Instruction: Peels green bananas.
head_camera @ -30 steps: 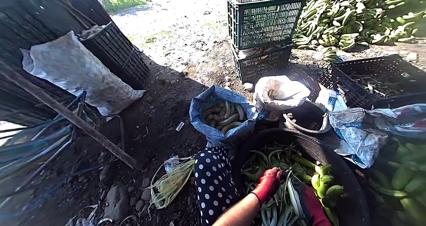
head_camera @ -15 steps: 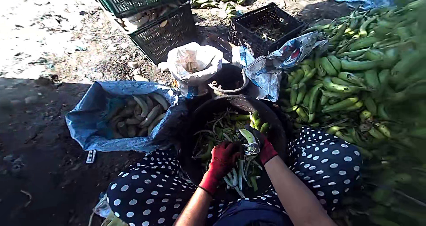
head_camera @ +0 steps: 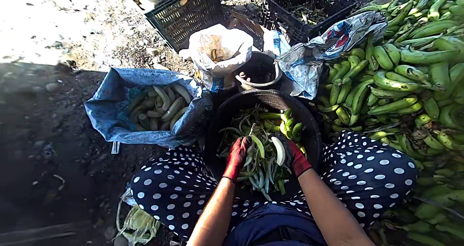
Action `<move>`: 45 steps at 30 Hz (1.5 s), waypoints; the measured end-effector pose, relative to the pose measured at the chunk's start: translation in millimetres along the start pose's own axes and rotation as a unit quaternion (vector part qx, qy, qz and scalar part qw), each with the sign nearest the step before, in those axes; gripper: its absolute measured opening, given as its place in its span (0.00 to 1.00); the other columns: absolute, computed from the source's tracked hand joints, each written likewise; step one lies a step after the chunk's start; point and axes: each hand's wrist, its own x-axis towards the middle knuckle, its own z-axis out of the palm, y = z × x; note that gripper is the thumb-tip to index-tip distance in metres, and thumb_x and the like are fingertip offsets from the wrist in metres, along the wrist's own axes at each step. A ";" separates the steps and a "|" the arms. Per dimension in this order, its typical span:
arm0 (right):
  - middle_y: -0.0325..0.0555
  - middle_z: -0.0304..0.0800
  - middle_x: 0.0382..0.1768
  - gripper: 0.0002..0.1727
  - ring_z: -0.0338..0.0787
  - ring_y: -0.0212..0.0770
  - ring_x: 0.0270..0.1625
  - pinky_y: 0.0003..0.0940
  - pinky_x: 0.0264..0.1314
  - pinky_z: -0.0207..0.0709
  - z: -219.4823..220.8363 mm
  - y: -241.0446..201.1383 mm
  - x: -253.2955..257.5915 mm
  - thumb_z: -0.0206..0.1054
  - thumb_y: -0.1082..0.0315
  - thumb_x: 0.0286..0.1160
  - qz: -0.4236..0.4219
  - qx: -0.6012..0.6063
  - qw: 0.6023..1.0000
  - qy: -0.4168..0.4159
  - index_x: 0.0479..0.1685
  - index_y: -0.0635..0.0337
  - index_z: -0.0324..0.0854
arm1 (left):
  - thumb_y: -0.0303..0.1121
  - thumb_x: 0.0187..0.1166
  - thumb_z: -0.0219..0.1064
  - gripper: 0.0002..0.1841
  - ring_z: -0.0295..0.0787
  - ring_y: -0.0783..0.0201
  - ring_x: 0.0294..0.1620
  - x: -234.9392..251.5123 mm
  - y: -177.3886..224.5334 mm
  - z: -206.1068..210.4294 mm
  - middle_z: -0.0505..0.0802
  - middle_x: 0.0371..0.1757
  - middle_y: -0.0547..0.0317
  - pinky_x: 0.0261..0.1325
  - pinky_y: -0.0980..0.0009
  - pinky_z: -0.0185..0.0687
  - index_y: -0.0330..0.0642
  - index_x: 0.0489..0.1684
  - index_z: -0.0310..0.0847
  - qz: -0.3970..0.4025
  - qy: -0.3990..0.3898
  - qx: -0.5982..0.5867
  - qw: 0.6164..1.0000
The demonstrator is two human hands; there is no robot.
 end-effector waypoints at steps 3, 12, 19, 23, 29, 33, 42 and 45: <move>0.51 0.87 0.48 0.27 0.86 0.38 0.43 0.37 0.49 0.82 -4.4 21.1 15.8 0.43 0.51 0.96 0.066 0.003 0.994 0.087 0.66 0.64 0.80 | 0.59 0.92 0.43 0.32 0.87 0.49 0.66 10.5 -15.9 -24.1 0.89 0.66 0.44 0.71 0.44 0.79 0.46 0.78 0.77 -0.063 -0.020 0.036 0.997; 0.64 0.84 0.67 0.30 0.83 0.55 0.70 0.54 0.75 0.72 32.9 -10.3 18.3 0.45 0.50 0.95 0.067 -0.153 0.981 0.097 0.68 0.68 0.81 | 0.49 0.78 0.70 0.32 0.77 0.43 0.80 18.7 -42.5 -35.6 0.84 0.76 0.40 0.80 0.39 0.70 0.40 0.79 0.75 -0.231 -0.031 0.217 0.948; 0.45 0.85 0.61 0.28 0.90 0.40 0.54 0.39 0.55 0.87 147.3 -162.5 -22.7 0.50 0.45 0.91 -0.095 0.201 0.955 -0.199 0.82 0.47 0.65 | 0.46 0.79 0.69 0.32 0.75 0.43 0.83 34.0 -52.6 -22.1 0.80 0.81 0.43 0.81 0.37 0.68 0.46 0.83 0.73 -0.169 0.029 0.201 0.964; 0.47 0.85 0.62 0.28 0.91 0.43 0.53 0.41 0.53 0.89 143.7 -181.2 -34.6 0.53 0.50 0.91 -0.137 0.174 0.951 -0.217 0.85 0.51 0.63 | 0.50 0.76 0.70 0.34 0.76 0.40 0.80 37.4 -58.0 -11.7 0.82 0.79 0.42 0.78 0.35 0.70 0.46 0.82 0.74 -0.176 0.037 0.212 0.961; 0.57 0.83 0.62 0.26 0.87 0.44 0.50 0.41 0.50 0.82 91.8 -102.5 -12.9 0.46 0.54 0.95 -0.011 -0.002 0.996 -0.087 0.82 0.63 0.65 | 0.49 0.81 0.66 0.29 0.77 0.39 0.79 42.0 -64.9 0.3 0.84 0.77 0.42 0.78 0.33 0.69 0.47 0.80 0.76 -0.179 -0.001 0.194 0.964; 0.46 0.83 0.41 0.22 0.85 0.36 0.32 0.31 0.33 0.82 70.1 -50.1 -2.4 0.45 0.53 0.96 0.052 0.032 0.995 -0.085 0.68 0.62 0.70 | 0.45 0.81 0.66 0.26 0.78 0.39 0.78 44.4 -69.7 4.4 0.85 0.76 0.43 0.76 0.32 0.70 0.48 0.78 0.79 -0.176 -0.006 0.185 0.967; 0.57 0.79 0.73 0.29 0.84 0.45 0.64 0.45 0.63 0.79 45.6 1.2 0.4 0.47 0.54 0.94 -0.022 -0.056 0.994 -0.087 0.88 0.59 0.60 | 0.40 0.74 0.73 0.23 0.89 0.48 0.58 7.7 -1.3 -20.6 0.92 0.56 0.41 0.62 0.43 0.83 0.35 0.62 0.83 -0.060 -0.073 -0.024 0.995; 0.55 0.83 0.70 0.29 0.86 0.45 0.68 0.47 0.70 0.82 48.9 18.1 9.0 0.47 0.51 0.93 -0.104 0.032 0.984 -0.138 0.83 0.59 0.67 | 0.34 0.77 0.70 0.16 0.90 0.60 0.35 -15.1 22.3 -13.6 0.91 0.39 0.53 0.42 0.59 0.88 0.37 0.58 0.79 0.002 -0.152 -0.261 0.953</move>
